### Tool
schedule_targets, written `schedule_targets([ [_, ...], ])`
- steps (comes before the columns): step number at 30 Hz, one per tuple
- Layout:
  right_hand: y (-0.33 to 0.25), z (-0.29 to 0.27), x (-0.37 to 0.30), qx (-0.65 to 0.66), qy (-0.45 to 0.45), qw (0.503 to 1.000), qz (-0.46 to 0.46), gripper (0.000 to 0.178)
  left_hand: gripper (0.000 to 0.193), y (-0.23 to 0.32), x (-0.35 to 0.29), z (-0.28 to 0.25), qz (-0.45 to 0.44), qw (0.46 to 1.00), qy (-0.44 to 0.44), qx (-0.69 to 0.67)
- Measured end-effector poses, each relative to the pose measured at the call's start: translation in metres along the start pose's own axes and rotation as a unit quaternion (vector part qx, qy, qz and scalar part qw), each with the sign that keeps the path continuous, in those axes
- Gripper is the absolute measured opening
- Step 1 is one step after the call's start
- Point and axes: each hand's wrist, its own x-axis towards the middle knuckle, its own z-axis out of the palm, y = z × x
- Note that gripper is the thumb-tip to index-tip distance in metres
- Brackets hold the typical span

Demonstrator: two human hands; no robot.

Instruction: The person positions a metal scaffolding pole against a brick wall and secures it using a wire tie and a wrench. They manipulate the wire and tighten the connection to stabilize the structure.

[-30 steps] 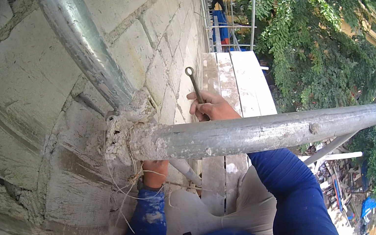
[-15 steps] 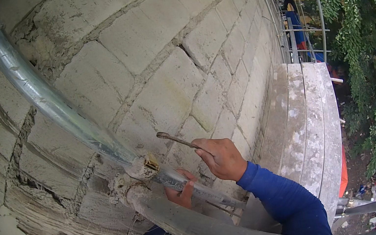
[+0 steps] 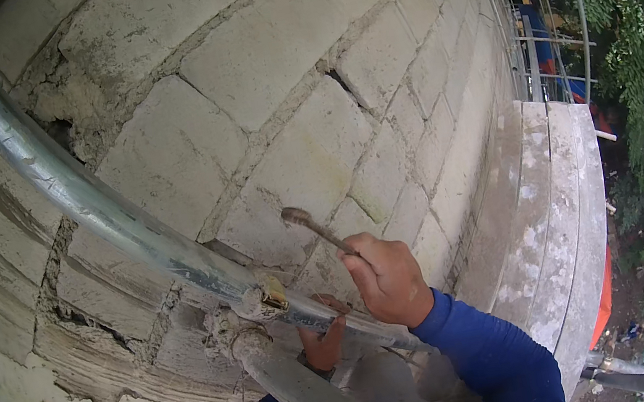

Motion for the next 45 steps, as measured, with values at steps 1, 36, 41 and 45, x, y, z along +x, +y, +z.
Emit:
schedule_targets([
  [1, -0.012, -0.008, 0.007, 0.041, 0.055, 0.997, 0.039, 0.014, 0.026, 0.006, 0.001, 0.001, -0.001, 1.000, 0.005, 0.001],
  [36, -0.022, 0.021, 0.034, -0.270, -0.306, 0.908, 0.093, 0.035, 0.042, -0.059, 0.014, 0.010, -0.034, 0.975, -0.122, -0.183],
  [41, 0.021, 0.002, 0.014, -0.340, -0.305, 0.889, 0.041, 0.041, 0.045, -0.037, 0.021, -0.004, 0.185, 0.977, -0.084, 0.065],
  [45, 0.081, -0.005, -0.016, -0.066, -0.197, 0.943, 0.260, 0.046, 0.046, -0.043, 0.013, 0.000, 0.149, 0.985, -0.088, 0.028],
])
